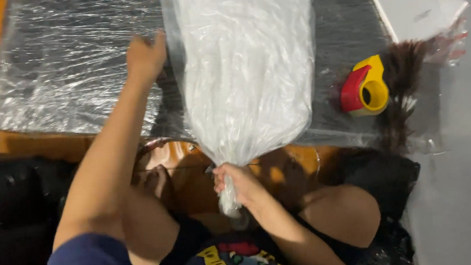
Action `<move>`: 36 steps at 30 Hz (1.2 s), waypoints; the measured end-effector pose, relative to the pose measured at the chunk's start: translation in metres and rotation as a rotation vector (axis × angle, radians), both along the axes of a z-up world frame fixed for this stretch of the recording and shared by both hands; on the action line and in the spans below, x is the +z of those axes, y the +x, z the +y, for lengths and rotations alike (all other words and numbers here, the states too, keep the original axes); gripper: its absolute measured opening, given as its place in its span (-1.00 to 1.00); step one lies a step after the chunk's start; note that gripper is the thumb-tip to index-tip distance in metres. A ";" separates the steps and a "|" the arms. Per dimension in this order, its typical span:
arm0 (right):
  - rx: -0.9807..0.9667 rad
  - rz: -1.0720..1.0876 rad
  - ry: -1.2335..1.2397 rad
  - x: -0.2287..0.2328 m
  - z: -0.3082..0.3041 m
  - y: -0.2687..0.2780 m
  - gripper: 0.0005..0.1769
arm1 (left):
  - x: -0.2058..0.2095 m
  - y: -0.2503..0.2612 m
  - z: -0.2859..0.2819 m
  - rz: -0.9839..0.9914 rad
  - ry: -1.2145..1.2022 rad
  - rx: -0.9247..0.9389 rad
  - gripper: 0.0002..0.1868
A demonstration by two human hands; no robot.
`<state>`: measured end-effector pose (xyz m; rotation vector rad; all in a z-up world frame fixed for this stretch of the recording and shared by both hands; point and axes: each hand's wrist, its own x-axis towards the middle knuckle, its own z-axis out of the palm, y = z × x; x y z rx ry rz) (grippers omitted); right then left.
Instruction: A person is seen packaging pillows by stuffing them into plastic bags and using a plastic tube to assist in the process.
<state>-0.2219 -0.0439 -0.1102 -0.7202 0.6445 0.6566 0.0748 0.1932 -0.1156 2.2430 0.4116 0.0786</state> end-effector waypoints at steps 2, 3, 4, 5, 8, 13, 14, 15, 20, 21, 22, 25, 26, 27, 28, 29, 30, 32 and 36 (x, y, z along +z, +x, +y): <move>-0.011 -0.030 -0.076 0.017 0.009 0.005 -0.81 | 0.015 -0.045 -0.012 0.128 -0.050 -0.055 -0.39; -0.016 -0.055 -0.162 0.026 0.012 0.005 -0.69 | 0.021 -0.071 -0.018 0.262 -0.110 -0.102 -0.39; -0.015 -0.056 -0.159 0.029 0.012 0.004 -0.69 | 0.019 -0.080 -0.026 0.262 -0.108 -0.100 -0.39; -0.025 -0.053 -0.163 0.031 0.013 0.006 -0.70 | 0.020 -0.085 -0.034 0.290 -0.235 -0.051 -0.36; -0.032 -0.057 -0.187 0.027 0.013 0.009 -0.72 | 0.003 -0.088 -0.041 0.253 -0.325 -0.017 -0.36; 0.069 -0.043 -0.257 -0.005 0.002 0.013 -0.71 | -0.010 -0.074 -0.048 0.094 -0.237 0.017 -0.62; 0.042 -0.039 -0.259 -0.001 0.001 0.012 -0.71 | -0.008 -0.075 -0.049 0.079 -0.275 0.053 -0.67; 0.018 -0.037 -0.256 0.003 0.002 0.011 -0.72 | -0.005 -0.076 -0.049 0.063 -0.309 0.092 -0.72; -0.063 -0.066 -0.285 0.015 0.007 0.008 -0.76 | -0.016 -0.070 -0.035 0.115 -0.431 0.108 -0.73; -0.081 -0.078 -0.292 0.019 0.008 0.009 -0.77 | -0.014 -0.067 -0.034 0.133 -0.462 0.103 -0.70; -0.073 -0.072 -0.297 0.021 0.008 0.009 -0.77 | -0.010 -0.068 -0.034 0.138 -0.467 0.111 -0.70; -0.118 -0.069 -0.298 0.020 0.005 0.008 -0.78 | 0.004 -0.070 -0.039 0.089 -0.477 0.045 -0.60; -0.066 -0.082 -0.236 0.014 0.001 0.008 -0.87 | 0.008 -0.073 -0.041 0.001 -0.347 0.037 -0.64; -0.015 -0.094 -0.172 0.008 -0.004 0.006 -0.95 | 0.012 -0.077 -0.044 -0.085 -0.214 0.030 -0.67; -0.019 -0.088 -0.172 0.006 -0.005 0.005 -0.95 | 0.021 -0.081 -0.048 -0.079 -0.214 0.027 -0.67; -0.020 -0.088 -0.157 0.003 -0.005 0.005 -0.95 | 0.030 -0.083 -0.052 -0.343 -0.087 0.031 -0.59; -0.022 -0.088 -0.143 0.001 -0.006 0.005 -0.96 | 0.040 -0.085 -0.056 -0.605 0.042 0.027 -0.50; -0.017 -0.089 -0.149 0.006 -0.005 0.005 -0.97 | 0.046 -0.084 -0.066 -0.587 0.071 -0.111 -0.48; 0.007 -0.086 -0.174 0.016 -0.002 0.004 -0.95 | 0.082 -0.103 -0.088 -0.224 0.189 -0.589 -0.24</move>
